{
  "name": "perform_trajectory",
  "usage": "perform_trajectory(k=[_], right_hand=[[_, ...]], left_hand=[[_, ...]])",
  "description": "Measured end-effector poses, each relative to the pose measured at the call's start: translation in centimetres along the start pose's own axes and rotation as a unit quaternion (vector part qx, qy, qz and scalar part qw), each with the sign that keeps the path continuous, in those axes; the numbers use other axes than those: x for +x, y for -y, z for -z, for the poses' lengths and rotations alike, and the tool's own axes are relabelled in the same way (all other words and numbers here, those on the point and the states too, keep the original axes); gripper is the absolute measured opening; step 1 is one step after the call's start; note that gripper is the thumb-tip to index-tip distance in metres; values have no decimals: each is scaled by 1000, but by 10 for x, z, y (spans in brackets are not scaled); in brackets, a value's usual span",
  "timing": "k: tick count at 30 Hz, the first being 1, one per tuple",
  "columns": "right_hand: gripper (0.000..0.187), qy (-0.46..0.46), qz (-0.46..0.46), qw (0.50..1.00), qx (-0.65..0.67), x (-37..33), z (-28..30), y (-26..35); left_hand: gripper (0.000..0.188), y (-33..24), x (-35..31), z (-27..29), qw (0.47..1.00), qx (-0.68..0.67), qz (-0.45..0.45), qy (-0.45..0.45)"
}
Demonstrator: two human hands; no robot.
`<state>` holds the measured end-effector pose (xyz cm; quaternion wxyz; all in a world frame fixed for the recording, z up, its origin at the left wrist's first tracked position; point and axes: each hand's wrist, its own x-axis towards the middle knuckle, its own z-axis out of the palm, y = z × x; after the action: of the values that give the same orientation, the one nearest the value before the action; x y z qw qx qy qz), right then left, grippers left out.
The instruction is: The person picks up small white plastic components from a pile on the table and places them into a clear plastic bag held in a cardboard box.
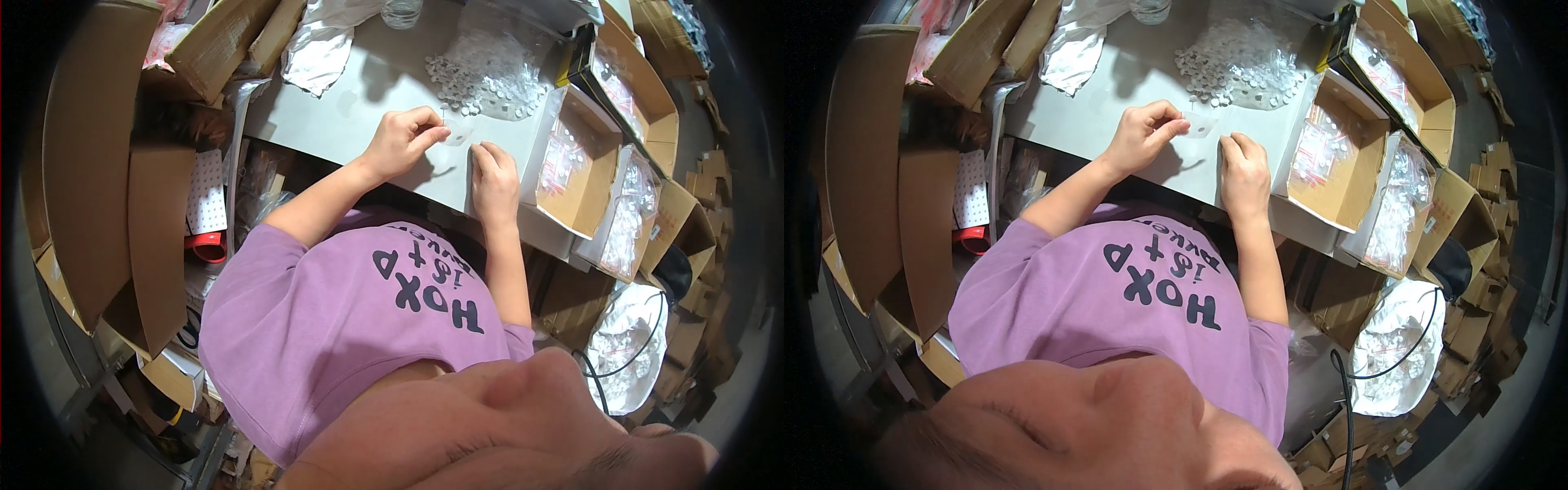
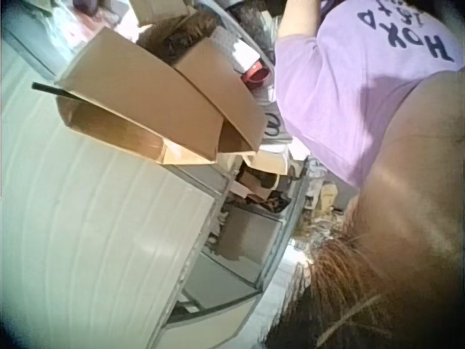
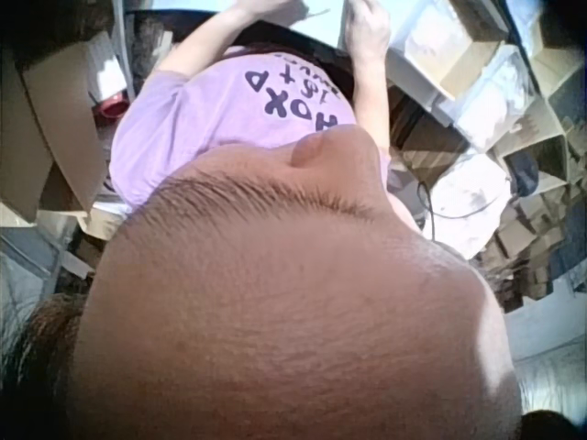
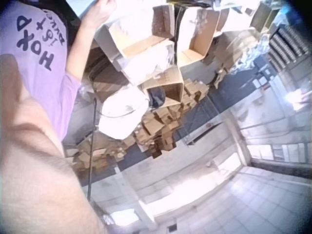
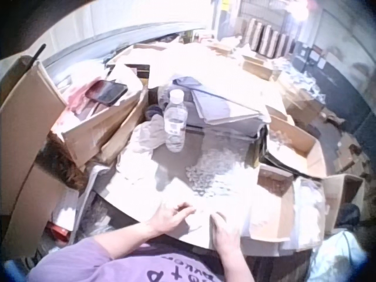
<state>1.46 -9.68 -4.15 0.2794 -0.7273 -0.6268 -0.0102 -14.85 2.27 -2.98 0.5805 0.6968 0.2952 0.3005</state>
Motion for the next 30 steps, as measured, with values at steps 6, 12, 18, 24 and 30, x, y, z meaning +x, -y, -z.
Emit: perform_trajectory(k=[6, 12, 18, 24, 30], right_hand=[[23, 35, 6, 999, -31, 1, 7, 5], [24, 57, 4, 997, -45, 0, 9, 6], [15, 60, -18, 998, -31, -3, 9, 7], [15, 43, -30, 998, -21, -5, 8, 11], [18, 63, -21, 997, -31, -5, 14, 15]], left_hand=[[9, 3, 1, -5, 991, 49, -117, -50], [14, 0, -1, -3, 993, 70, -71, -61], [15, 3, -1, -3, 996, 81, -22, -44], [11, 4, 5, -5, 993, 55, -101, -33], [10, 1, 0, -3, 999, 13, -51, -1]])
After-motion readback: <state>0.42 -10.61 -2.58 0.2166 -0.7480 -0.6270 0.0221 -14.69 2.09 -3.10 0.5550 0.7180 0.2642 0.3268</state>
